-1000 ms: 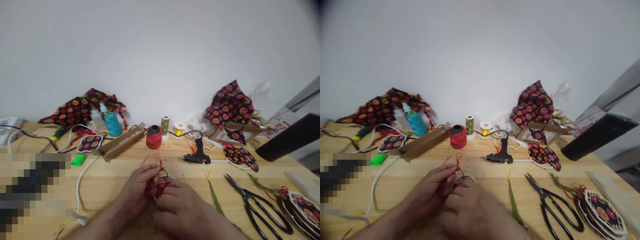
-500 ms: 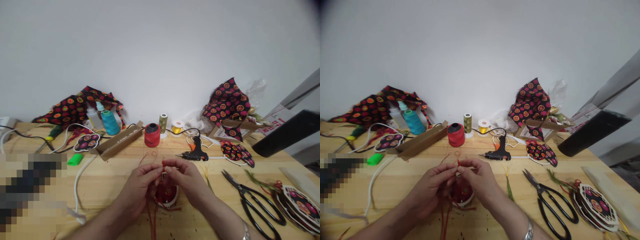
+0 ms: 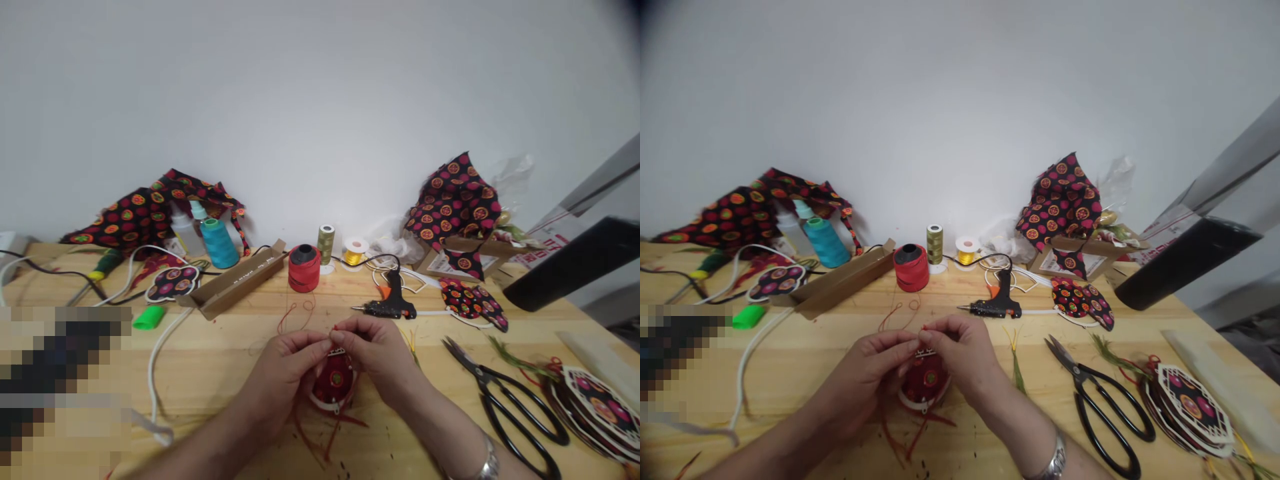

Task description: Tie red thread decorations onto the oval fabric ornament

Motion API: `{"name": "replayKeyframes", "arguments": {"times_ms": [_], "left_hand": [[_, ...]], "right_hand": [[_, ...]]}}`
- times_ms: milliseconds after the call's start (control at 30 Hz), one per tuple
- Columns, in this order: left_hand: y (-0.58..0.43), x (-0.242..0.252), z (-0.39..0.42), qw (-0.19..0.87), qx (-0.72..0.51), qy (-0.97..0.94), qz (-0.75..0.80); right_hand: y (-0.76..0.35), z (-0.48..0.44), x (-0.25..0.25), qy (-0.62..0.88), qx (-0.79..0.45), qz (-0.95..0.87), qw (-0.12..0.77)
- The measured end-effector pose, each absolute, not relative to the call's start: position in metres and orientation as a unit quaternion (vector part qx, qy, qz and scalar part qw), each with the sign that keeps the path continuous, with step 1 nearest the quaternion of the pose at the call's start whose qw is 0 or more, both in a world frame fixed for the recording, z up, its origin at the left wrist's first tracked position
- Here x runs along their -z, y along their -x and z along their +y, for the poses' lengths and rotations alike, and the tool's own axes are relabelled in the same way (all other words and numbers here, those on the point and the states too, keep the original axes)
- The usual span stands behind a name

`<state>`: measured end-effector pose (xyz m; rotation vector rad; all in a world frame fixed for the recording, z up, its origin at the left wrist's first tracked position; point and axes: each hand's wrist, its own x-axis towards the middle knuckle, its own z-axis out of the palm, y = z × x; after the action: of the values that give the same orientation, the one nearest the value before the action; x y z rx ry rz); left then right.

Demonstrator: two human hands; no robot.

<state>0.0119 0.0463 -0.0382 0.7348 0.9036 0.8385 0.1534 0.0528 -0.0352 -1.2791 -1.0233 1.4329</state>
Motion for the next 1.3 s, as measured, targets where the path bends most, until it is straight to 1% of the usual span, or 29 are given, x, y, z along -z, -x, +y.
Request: {"name": "replayKeyframes", "arguments": {"times_ms": [700,967,1167,1300], "left_hand": [[-0.0116,0.0381,0.0441,0.744,-0.386,-0.357,0.412],[-0.0100,0.0428,0.0470,0.722,-0.418,-0.349,0.426],[-0.0087,0.0431,0.0460,0.720,-0.405,-0.365,0.430],[-0.0092,0.0436,0.0460,0.713,-0.402,-0.363,0.445]], "right_hand": [[-0.1554,0.0520,0.0337,0.511,-0.580,-0.436,0.461],[-0.1591,0.0534,0.0368,0.460,-0.637,-0.463,0.410],[-0.1577,0.0543,0.0363,0.489,-0.609,-0.438,0.445],[-0.1568,0.0550,0.0330,0.509,-0.597,-0.427,0.450]]}}
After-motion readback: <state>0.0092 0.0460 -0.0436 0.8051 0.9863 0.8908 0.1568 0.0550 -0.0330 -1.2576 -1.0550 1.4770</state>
